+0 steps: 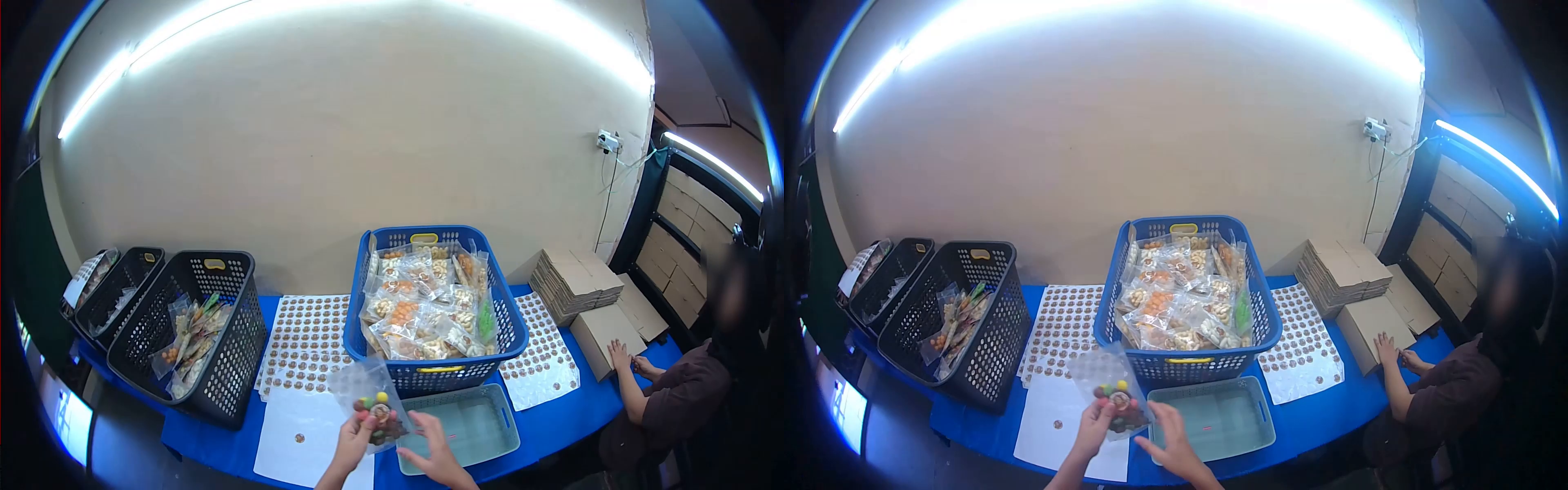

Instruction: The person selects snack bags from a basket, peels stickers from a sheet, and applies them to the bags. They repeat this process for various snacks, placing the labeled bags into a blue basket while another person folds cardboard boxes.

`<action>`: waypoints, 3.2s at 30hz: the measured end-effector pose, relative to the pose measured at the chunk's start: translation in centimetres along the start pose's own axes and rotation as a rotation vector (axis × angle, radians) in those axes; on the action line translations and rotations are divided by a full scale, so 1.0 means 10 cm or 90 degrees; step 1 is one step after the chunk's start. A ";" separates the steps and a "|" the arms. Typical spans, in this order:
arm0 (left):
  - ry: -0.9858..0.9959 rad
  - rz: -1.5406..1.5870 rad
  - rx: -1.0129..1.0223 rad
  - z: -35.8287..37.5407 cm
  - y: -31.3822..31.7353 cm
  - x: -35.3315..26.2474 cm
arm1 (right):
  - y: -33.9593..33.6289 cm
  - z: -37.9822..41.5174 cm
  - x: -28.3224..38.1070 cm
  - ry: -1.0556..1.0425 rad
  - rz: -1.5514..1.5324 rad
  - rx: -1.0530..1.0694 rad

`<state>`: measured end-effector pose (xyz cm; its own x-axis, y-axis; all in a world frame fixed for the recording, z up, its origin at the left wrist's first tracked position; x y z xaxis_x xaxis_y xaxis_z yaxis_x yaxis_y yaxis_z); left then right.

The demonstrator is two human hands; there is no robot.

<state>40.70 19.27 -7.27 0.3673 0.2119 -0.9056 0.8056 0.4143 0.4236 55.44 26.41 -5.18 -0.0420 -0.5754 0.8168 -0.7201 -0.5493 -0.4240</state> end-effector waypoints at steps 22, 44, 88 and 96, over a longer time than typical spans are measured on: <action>-0.007 -0.109 0.017 0.08 -1.05 -0.33 | 0.96 -0.26 -0.12 0.209 -0.315 -0.055; 0.335 -0.357 -0.243 0.52 -2.41 -1.68 | 0.79 -0.82 0.46 -0.180 -0.011 -0.914; 0.409 -0.629 -0.042 -0.06 -2.98 -3.15 | 0.99 -0.74 0.01 0.289 -0.007 -0.441; 0.041 -0.810 -0.148 -1.27 -5.52 -2.28 | 1.14 -0.81 -0.02 0.320 -0.010 -0.387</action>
<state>-18.08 2.81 -9.76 -0.6203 -0.4026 -0.6732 0.4693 0.4972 -0.7298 41.65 25.20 -7.02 -0.2328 -0.1477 0.9613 -0.9694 -0.0445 -0.2416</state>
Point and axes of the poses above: each hand's wrist, its own z-axis away from the middle knuckle, its own y-axis out of the palm, x = y × z, the point moved 1 cm from there along -z, towards the middle knuckle, and after that the axes turned 7 degrees about z, right-handed, at the moved point
